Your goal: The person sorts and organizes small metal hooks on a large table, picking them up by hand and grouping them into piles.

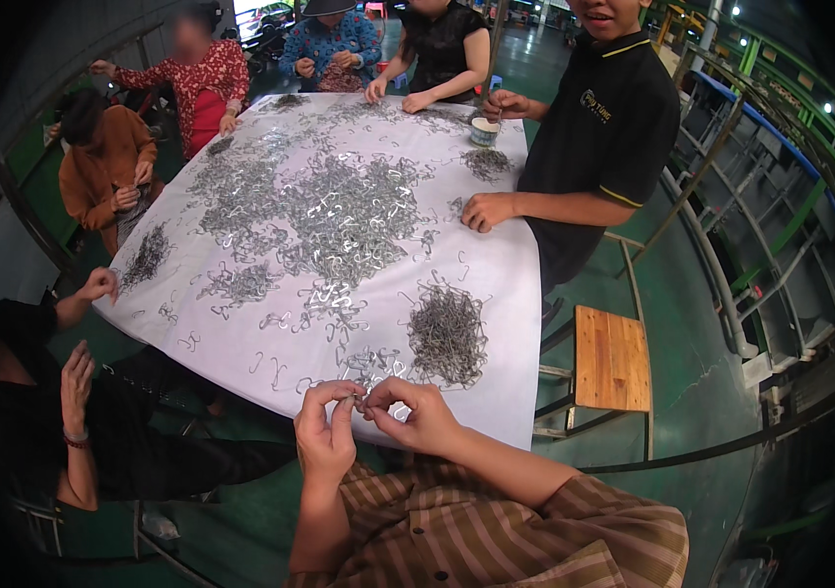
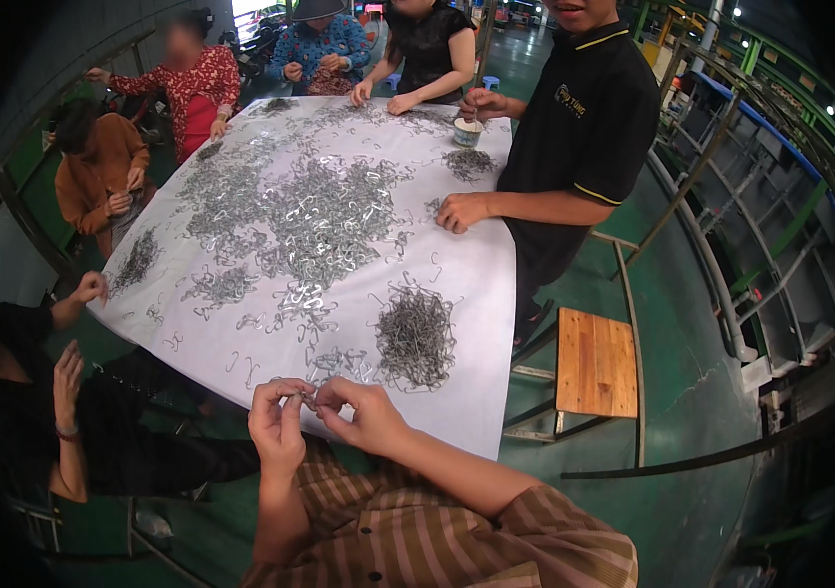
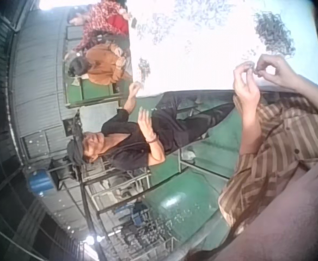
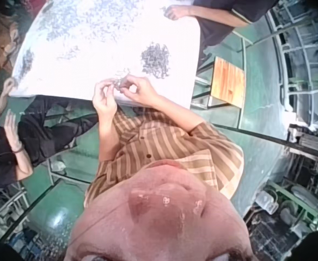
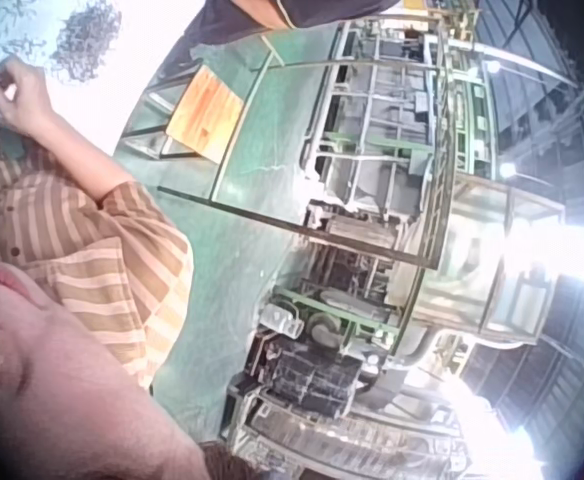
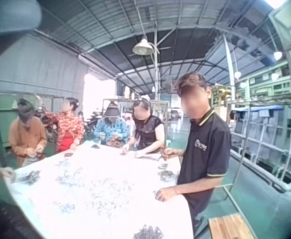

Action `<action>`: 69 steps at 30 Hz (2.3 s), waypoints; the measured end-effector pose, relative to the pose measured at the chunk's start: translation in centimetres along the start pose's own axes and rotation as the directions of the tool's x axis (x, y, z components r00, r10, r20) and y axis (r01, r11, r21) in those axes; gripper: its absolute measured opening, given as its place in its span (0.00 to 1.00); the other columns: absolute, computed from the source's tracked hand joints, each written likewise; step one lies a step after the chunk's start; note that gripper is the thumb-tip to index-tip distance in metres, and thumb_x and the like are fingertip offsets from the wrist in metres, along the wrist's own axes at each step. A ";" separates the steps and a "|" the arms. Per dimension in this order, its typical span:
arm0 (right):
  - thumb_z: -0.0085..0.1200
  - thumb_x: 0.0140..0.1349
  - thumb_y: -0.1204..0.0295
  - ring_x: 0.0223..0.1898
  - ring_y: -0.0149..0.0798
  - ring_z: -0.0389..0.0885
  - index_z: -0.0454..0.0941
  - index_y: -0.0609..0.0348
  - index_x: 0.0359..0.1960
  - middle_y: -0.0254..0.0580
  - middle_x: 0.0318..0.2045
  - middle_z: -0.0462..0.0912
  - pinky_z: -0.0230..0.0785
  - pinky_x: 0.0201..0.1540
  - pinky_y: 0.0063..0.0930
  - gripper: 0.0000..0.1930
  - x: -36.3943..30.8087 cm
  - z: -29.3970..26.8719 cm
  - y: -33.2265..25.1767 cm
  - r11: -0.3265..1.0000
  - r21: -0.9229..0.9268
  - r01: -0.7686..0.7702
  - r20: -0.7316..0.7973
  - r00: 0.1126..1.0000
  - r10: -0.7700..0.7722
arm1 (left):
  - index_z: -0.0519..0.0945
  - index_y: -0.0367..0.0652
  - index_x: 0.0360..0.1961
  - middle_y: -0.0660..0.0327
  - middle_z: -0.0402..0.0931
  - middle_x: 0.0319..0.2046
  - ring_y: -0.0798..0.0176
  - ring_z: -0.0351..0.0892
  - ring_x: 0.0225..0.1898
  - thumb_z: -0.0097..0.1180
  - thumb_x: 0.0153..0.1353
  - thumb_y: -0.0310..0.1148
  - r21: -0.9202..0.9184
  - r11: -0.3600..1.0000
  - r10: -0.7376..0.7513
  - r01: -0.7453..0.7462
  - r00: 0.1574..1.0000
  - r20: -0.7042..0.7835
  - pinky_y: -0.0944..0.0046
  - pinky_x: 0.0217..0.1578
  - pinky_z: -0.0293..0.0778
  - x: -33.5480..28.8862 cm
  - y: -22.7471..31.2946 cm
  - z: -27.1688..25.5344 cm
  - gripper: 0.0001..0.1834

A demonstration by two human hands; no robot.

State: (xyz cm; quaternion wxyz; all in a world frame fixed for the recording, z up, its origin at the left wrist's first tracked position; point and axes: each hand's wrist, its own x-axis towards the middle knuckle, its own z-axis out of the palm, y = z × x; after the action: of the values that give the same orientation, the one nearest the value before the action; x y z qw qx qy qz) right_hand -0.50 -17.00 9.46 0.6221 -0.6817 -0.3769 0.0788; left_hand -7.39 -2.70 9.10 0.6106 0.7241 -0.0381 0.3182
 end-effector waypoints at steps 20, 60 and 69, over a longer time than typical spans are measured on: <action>0.62 0.50 0.74 0.31 0.42 0.78 0.82 0.60 0.29 0.42 0.26 0.81 0.70 0.36 0.35 0.05 2.4 -6.1 9.7 0.803 -0.546 -0.239 -0.293 0.952 0.084 | 0.70 0.34 0.38 0.49 0.78 0.38 0.61 0.77 0.40 0.46 0.61 0.16 0.130 0.987 0.096 -0.096 0.995 0.006 0.63 0.45 0.72 -0.1 1.5 -2.3 0.06; 0.50 0.52 0.81 0.39 0.58 0.80 0.77 0.66 0.35 0.60 0.39 0.77 0.75 0.43 0.43 0.09 8.1 -2.1 14.7 0.625 -0.779 -0.040 0.196 0.933 0.303 | 0.75 0.39 0.34 0.58 0.81 0.33 0.56 0.81 0.36 0.53 0.55 0.19 0.275 0.961 -0.060 0.038 0.996 0.073 0.63 0.37 0.75 -1.7 0.9 -0.2 0.06; 0.50 0.50 0.80 0.39 0.57 0.81 0.78 0.69 0.33 0.60 0.36 0.79 0.75 0.43 0.43 0.08 8.9 -1.4 15.1 0.516 -0.850 0.108 0.282 0.920 0.272 | 0.78 0.39 0.34 0.57 0.80 0.34 0.54 0.80 0.37 0.54 0.54 0.19 0.258 0.965 -0.063 0.045 0.996 0.062 0.62 0.36 0.74 -1.8 1.4 -0.9 0.07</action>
State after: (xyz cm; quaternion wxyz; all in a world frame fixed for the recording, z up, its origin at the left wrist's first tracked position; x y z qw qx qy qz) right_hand 12.85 -11.82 -0.71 0.1173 -0.8860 -0.4463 0.0446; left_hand -9.79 -2.79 9.43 0.5188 0.8084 0.0018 0.2780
